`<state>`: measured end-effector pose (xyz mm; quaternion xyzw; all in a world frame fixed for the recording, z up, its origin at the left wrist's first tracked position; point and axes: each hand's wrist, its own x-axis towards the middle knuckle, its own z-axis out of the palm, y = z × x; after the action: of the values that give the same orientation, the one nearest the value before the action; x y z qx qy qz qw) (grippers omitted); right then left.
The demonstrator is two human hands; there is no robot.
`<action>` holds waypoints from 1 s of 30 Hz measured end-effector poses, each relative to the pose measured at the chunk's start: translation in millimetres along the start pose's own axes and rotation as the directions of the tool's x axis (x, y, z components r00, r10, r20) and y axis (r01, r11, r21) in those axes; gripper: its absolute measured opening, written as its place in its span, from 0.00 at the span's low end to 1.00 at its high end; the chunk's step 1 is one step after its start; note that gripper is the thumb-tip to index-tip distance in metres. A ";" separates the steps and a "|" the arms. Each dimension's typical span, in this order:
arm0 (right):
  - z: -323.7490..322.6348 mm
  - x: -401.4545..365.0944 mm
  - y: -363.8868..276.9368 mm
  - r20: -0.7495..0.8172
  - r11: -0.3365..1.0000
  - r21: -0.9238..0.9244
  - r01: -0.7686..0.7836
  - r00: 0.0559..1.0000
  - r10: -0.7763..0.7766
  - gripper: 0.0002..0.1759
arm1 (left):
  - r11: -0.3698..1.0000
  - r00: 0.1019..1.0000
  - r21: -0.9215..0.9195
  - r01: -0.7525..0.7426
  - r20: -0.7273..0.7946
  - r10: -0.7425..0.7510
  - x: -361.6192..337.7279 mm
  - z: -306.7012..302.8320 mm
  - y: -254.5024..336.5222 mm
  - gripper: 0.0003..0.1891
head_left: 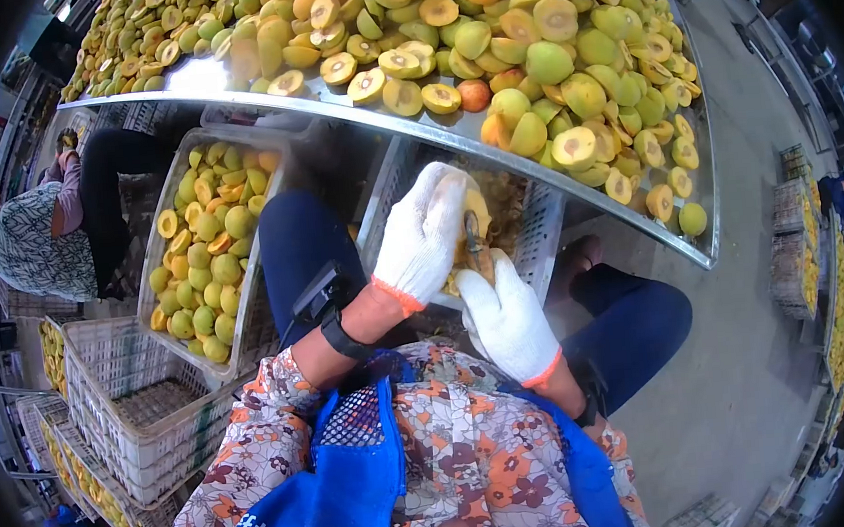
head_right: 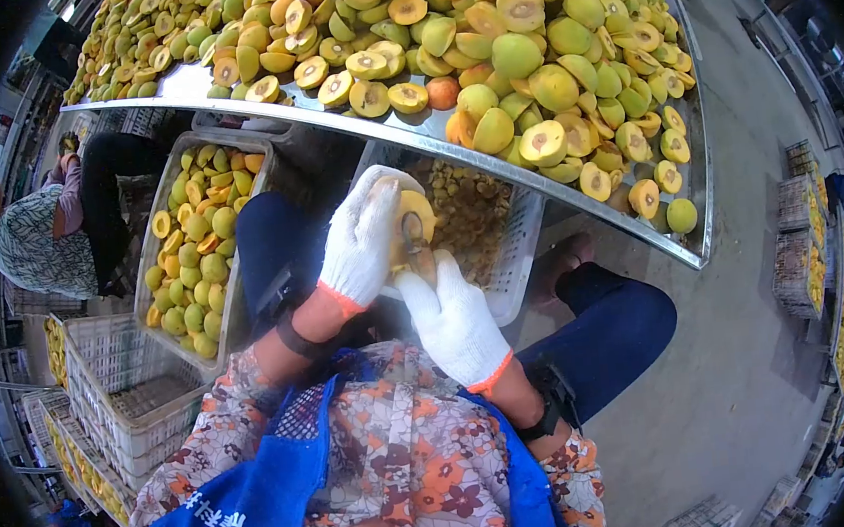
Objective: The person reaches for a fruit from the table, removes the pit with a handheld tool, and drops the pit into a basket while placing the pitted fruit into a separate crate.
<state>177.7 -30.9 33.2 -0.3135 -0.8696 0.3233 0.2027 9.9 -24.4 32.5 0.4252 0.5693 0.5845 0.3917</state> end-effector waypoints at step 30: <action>-11.1 -0.4 27.5 0.611 -0.421 0.728 -0.541 0.791 0.041 0.17 | 0.961 0.962 -0.230 -0.155 -0.257 0.094 37.9 -65.5 -34.5 0.18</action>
<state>195.5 -10.0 22.0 -0.1953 -0.1340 0.9634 0.1252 -65.3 -8.8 0.5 0.3330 0.5073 0.7226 0.3311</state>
